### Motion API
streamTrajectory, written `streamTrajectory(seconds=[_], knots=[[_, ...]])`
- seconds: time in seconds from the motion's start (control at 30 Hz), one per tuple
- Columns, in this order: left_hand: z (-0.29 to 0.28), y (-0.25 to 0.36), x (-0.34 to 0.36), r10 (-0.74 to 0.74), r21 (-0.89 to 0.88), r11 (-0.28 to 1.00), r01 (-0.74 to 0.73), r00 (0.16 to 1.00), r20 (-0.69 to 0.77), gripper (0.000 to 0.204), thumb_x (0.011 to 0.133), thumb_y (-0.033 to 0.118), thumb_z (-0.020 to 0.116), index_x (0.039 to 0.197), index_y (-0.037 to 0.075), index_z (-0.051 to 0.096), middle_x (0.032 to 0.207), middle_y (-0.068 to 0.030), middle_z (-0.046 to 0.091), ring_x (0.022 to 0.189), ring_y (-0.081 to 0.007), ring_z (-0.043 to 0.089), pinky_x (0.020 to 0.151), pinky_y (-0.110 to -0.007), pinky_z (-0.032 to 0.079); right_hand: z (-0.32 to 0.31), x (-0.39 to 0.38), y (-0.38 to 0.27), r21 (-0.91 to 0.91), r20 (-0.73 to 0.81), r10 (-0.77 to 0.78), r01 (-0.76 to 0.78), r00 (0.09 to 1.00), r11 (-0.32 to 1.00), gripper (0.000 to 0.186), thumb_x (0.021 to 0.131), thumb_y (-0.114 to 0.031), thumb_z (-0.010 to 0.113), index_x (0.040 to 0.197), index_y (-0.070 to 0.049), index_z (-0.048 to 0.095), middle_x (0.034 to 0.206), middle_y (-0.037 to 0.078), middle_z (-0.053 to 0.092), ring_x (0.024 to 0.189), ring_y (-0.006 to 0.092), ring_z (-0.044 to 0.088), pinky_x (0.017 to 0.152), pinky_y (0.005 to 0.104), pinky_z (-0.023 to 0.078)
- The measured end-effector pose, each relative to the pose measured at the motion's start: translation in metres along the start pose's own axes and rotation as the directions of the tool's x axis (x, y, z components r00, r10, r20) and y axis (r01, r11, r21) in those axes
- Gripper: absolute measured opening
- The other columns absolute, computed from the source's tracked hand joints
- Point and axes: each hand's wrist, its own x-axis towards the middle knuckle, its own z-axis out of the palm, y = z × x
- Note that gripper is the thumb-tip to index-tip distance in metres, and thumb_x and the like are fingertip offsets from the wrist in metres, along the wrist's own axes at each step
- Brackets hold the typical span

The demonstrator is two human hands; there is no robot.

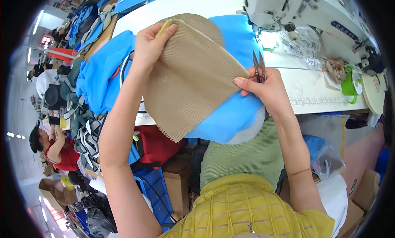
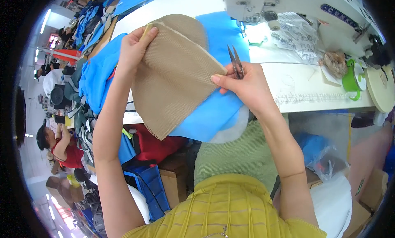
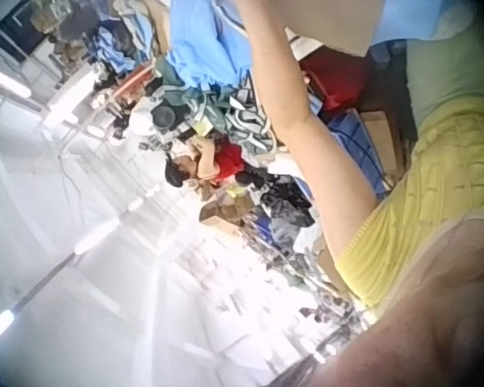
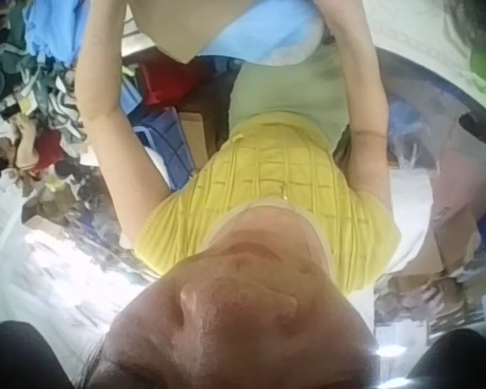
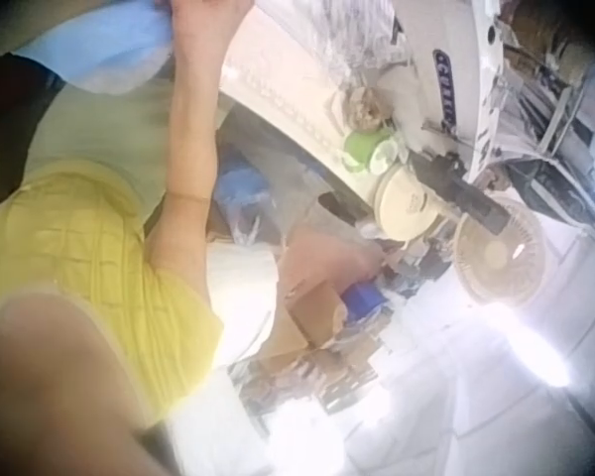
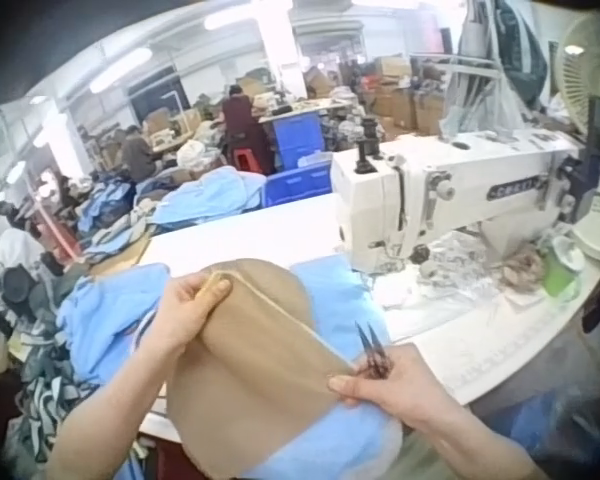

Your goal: Sewing and trimming various components of a blue fabric bag using a sewing machine and thread snips.

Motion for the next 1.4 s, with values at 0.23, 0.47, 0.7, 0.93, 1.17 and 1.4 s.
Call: streamTrajectory(seconds=[0.23,0.47,0.7,0.93,1.17,1.4], knots=[[-0.027,-0.013,0.001,-0.059,-0.123,0.989,0.084,0.98,0.192,0.044,0.099,0.044,0.065,0.116,0.003,0.073,0.099,-0.0015,0.074,0.087,-0.006,0.065,0.078,-0.022,0.05,-0.001,-0.001,0.002,-0.065,-0.065,-0.043,0.039,0.997,0.997,0.024,0.083,-0.018,0.082,0.09,-0.003,0.065,0.07,0.003,0.068,0.06,0.0067,0.061,0.057,0.0214,0.043],[-0.085,-0.052,-0.018,-0.228,-0.287,0.947,0.144,0.931,-0.284,0.033,0.104,0.034,0.059,0.111,0.004,0.071,0.104,-0.0073,0.075,0.088,-0.0116,0.068,0.075,-0.025,0.051,-0.007,-0.015,0.009,-0.181,-0.178,-0.165,0.132,0.97,0.974,0.025,0.084,-0.015,0.082,0.091,-0.001,0.063,0.064,-0.003,0.057,0.057,0.0058,0.056,0.053,0.021,0.04],[-0.123,-0.072,-0.053,-0.256,-0.21,0.962,0.176,0.854,-0.454,0.03,0.102,0.031,0.063,0.103,0.003,0.073,0.097,-0.0051,0.075,0.079,-0.0094,0.065,0.071,-0.024,0.049,-0.018,-0.026,0.019,-0.265,-0.213,-0.23,0.17,0.95,0.949,0.018,0.087,-0.011,0.078,0.086,-0.003,0.062,0.066,-0.005,0.057,0.057,0.0019,0.049,0.054,0.0194,0.037],[-0.062,-0.065,-0.052,-0.179,0.175,0.963,0.206,0.971,-0.161,0.07,0.085,0.038,0.083,0.127,-0.012,0.059,0.099,-0.0121,0.074,0.082,-0.015,0.068,0.076,-0.028,0.054,-0.011,-0.034,0.032,-0.335,-0.124,-0.355,0.298,0.927,0.894,0.019,0.088,-0.008,0.076,0.081,-0.004,0.059,0.066,-0.009,0.053,0.056,-0.0018,0.034,0.05,0.019,0.026],[-0.084,-0.027,-0.015,-0.281,-0.748,0.663,0.03,0.936,-0.212,0.035,0.094,0.015,0.073,0.126,0.004,0.062,0.113,-0.0073,0.071,0.103,-0.0204,0.069,0.09,-0.035,0.055,-0.018,-0.032,0.024,-0.27,-0.349,-0.484,0.409,0.802,0.872,0.017,0.097,-0.008,0.067,0.09,-0.003,0.053,0.075,0.001,0.059,0.059,0.007,0.056,0.057,0.0217,0.045],[-0.12,0.005,-0.059,0.07,-0.929,0.279,-0.243,0.97,-0.233,0.045,0.104,0.014,0.057,0.145,0.01,0.04,0.136,-0.0079,0.055,0.128,-0.0249,0.054,0.11,-0.047,0.046,-0.011,-0.004,0.015,-0.248,-0.331,-0.312,0.237,0.891,0.939,0.016,0.099,-0.015,0.065,0.106,-0.003,0.058,0.075,0.001,0.061,0.056,0.0084,0.054,0.056,0.0228,0.043]])
